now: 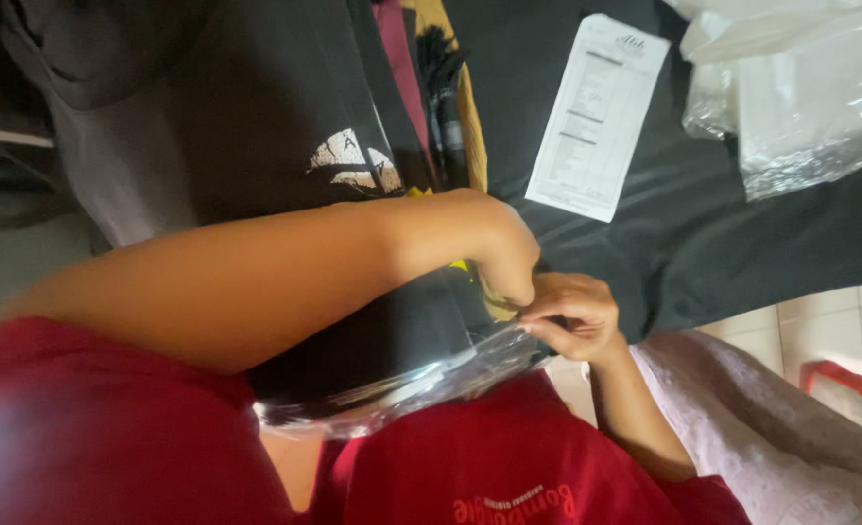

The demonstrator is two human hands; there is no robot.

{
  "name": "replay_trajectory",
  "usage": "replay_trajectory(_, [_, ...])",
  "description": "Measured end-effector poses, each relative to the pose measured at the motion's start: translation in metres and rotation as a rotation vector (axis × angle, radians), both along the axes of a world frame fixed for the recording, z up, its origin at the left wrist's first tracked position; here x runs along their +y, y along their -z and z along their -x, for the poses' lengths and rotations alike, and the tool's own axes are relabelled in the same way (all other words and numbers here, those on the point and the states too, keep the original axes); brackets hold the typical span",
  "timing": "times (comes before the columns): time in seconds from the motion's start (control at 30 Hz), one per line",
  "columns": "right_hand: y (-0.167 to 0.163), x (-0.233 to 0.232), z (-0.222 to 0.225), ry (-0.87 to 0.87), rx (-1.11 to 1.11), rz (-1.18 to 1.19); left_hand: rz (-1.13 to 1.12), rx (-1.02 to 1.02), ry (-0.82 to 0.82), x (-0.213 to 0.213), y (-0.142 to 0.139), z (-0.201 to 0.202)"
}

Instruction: The person folds a white t-shirt and places it into a clear plastic bag. She then folds a black t-shirt, inserts it into another plastic bag, and seals it. The packaged items are placed on a table with other folded clothes.

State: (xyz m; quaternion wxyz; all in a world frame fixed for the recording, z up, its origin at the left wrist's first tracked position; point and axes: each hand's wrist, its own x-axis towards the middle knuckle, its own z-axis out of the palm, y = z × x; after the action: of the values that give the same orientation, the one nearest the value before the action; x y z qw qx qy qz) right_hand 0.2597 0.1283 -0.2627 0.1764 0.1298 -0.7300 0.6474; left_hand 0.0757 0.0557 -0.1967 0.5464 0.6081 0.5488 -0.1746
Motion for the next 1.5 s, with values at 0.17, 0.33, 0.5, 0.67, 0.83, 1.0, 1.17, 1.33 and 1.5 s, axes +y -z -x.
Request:
replay_trajectory(0.17, [0.024,-0.001,0.001,0.05,-0.047,0.121,-0.14,-0.013,0.04,-0.015,0.0,-0.015])
replay_trajectory(0.33, [0.06,-0.003,-0.002,0.168,-0.069,0.308,-0.123,-0.308,-0.033,0.003,0.026,0.008])
replay_trajectory(0.5, [0.083,-0.004,0.016,0.398,-0.1,0.634,0.073,-0.428,-0.404,0.035,0.031,0.037])
replay_trajectory(0.67, [0.09,0.003,0.024,0.262,-0.187,0.61,0.001,-0.471,-0.263,0.025,0.013,0.038])
replay_trajectory(0.83, [0.077,0.028,0.017,0.158,-0.211,0.407,-0.645,0.081,-0.353,0.007,-0.057,0.046])
replay_trajectory(1.0, [0.071,0.033,0.041,0.066,-0.237,0.41,-1.068,0.145,-0.598,-0.104,-0.151,0.051])
replay_trajectory(1.17, [0.07,0.027,0.055,0.045,-0.191,0.441,-1.502,-0.037,-1.112,-0.303,-0.157,0.028])
replay_trajectory(1.33, [0.067,0.036,0.062,0.131,-0.249,0.365,-1.284,-0.267,-2.235,-0.388,0.016,-0.04])
replay_trajectory(1.5, [0.048,0.032,0.07,0.185,-0.296,0.292,-1.28,-0.544,-2.108,-0.374,0.159,-0.083])
